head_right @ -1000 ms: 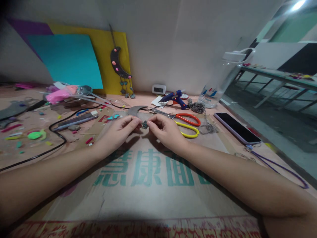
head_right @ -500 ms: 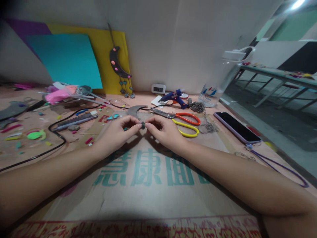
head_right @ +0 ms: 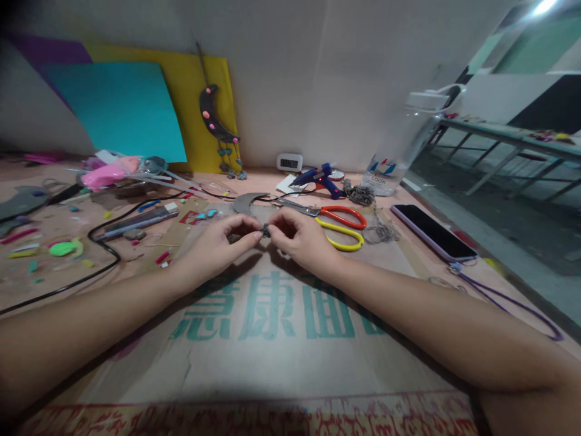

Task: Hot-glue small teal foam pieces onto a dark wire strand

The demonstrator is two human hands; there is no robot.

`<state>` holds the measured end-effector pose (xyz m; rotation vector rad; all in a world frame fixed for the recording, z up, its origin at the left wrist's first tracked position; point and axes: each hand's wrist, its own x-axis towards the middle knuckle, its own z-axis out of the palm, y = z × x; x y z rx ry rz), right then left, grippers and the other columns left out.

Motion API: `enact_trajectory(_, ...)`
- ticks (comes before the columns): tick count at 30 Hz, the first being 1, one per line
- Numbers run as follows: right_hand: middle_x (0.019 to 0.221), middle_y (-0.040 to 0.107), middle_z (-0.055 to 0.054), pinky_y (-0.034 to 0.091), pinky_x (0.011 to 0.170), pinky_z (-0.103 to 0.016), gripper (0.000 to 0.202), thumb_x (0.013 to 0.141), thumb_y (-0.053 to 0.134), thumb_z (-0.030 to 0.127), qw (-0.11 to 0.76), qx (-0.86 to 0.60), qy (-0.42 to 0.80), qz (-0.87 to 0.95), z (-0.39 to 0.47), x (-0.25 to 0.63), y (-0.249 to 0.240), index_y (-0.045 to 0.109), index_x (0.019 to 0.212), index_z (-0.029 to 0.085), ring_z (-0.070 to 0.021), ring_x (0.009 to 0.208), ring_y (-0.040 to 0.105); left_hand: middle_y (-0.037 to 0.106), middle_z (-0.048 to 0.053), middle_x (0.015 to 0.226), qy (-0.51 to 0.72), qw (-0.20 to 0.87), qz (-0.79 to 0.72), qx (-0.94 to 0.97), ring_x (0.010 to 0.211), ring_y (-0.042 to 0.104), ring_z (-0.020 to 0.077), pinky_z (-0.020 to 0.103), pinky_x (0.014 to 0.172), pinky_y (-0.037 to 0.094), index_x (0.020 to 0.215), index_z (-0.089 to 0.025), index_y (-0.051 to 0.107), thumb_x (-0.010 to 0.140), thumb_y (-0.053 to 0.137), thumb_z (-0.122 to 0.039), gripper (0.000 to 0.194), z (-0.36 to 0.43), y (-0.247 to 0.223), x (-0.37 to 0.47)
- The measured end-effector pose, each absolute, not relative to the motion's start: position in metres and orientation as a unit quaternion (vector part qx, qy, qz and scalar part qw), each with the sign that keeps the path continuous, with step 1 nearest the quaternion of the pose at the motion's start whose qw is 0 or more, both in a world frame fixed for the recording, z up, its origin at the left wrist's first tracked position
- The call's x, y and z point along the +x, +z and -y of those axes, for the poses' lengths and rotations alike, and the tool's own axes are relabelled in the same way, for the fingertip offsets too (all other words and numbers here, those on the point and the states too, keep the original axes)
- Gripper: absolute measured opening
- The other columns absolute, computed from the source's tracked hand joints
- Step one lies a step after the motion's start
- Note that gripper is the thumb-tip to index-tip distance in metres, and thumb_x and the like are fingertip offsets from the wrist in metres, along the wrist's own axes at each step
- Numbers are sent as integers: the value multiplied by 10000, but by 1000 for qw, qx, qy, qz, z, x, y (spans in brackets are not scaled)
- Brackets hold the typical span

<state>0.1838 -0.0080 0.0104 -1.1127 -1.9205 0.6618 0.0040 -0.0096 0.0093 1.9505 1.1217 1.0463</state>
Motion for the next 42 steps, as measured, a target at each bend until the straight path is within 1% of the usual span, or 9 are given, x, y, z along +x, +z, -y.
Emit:
enact_trajectory(3, 675, 592, 18, 410, 546, -216, 83, 839, 542, 240, 389, -436, 253, 771, 9, 184, 12, 578, 807, 172, -100, 583, 530, 680, 21, 819, 395, 316, -430, 748, 793, 611, 168, 271, 729, 467, 814, -166, 628, 824, 563, -277, 129, 10, 9, 4)
enact_trajectory(7, 684, 610, 13, 420, 541, -218, 168, 882, 499, 300, 392, -426, 305, 756, 8, 183, 12, 595, 859, 163, -94, 554, 534, 667, 20, 800, 391, 315, -443, 743, 771, 599, 162, 268, 717, 454, 800, -158, 613, 826, 555, -265, 124, 10, 11, 4)
enact_trajectory(11, 743, 636, 3, 430, 538, -217, 141, 840, 572, 299, 391, -423, 308, 757, 8, 183, 12, 606, 873, 166, -93, 566, 553, 665, 17, 804, 388, 315, -442, 745, 776, 599, 167, 270, 712, 450, 800, -169, 608, 827, 553, -303, 148, 11, 10, 3)
enact_trajectory(15, 687, 623, 12, 417, 526, -217, 116, 827, 585, 281, 386, -440, 274, 763, 9, 182, 14, 612, 812, 169, -98, 565, 544, 663, 16, 808, 386, 305, -432, 756, 782, 597, 169, 267, 707, 447, 798, -177, 610, 829, 555, -346, 181, 11, 7, 2)
enact_trajectory(22, 618, 586, 24, 413, 500, -220, 160, 845, 575, 324, 399, -447, 308, 739, 9, 183, 12, 605, 834, 168, -103, 533, 534, 666, 17, 822, 378, 311, -435, 756, 802, 599, 178, 271, 703, 447, 815, -181, 609, 831, 540, -342, 176, 9, 6, 3)
enact_trajectory(28, 595, 550, 24, 414, 498, -214, 310, 911, 486, 420, 401, -432, 344, 731, 5, 186, 11, 627, 821, 159, -101, 537, 527, 629, 7, 753, 385, 318, -442, 745, 742, 570, 162, 266, 680, 427, 762, -171, 583, 842, 521, -300, 164, 6, 6, 3)
enact_trajectory(31, 642, 594, 15, 423, 502, -213, 249, 876, 549, 393, 402, -427, 347, 732, 4, 186, 11, 635, 868, 159, -97, 534, 528, 609, 2, 731, 391, 321, -449, 737, 726, 558, 159, 268, 679, 419, 729, -171, 563, 833, 526, -302, 171, 6, 6, 3)
enact_trajectory(34, 650, 601, 18, 421, 468, -209, 209, 837, 596, 358, 400, -431, 356, 726, 3, 185, 9, 628, 886, 158, -93, 505, 518, 624, 3, 741, 393, 325, -445, 736, 733, 568, 161, 264, 684, 422, 727, -172, 572, 823, 538, -310, 172, 6, 7, 3)
enact_trajectory(42, 666, 590, 12, 419, 425, -189, 253, 838, 590, 409, 420, -436, 376, 701, 2, 186, 7, 612, 849, 157, -85, 510, 493, 680, 52, 874, 441, 386, -426, 689, 835, 621, 190, 296, 753, 485, 848, -175, 643, 880, 486, -371, 253, -2, -2, 0)
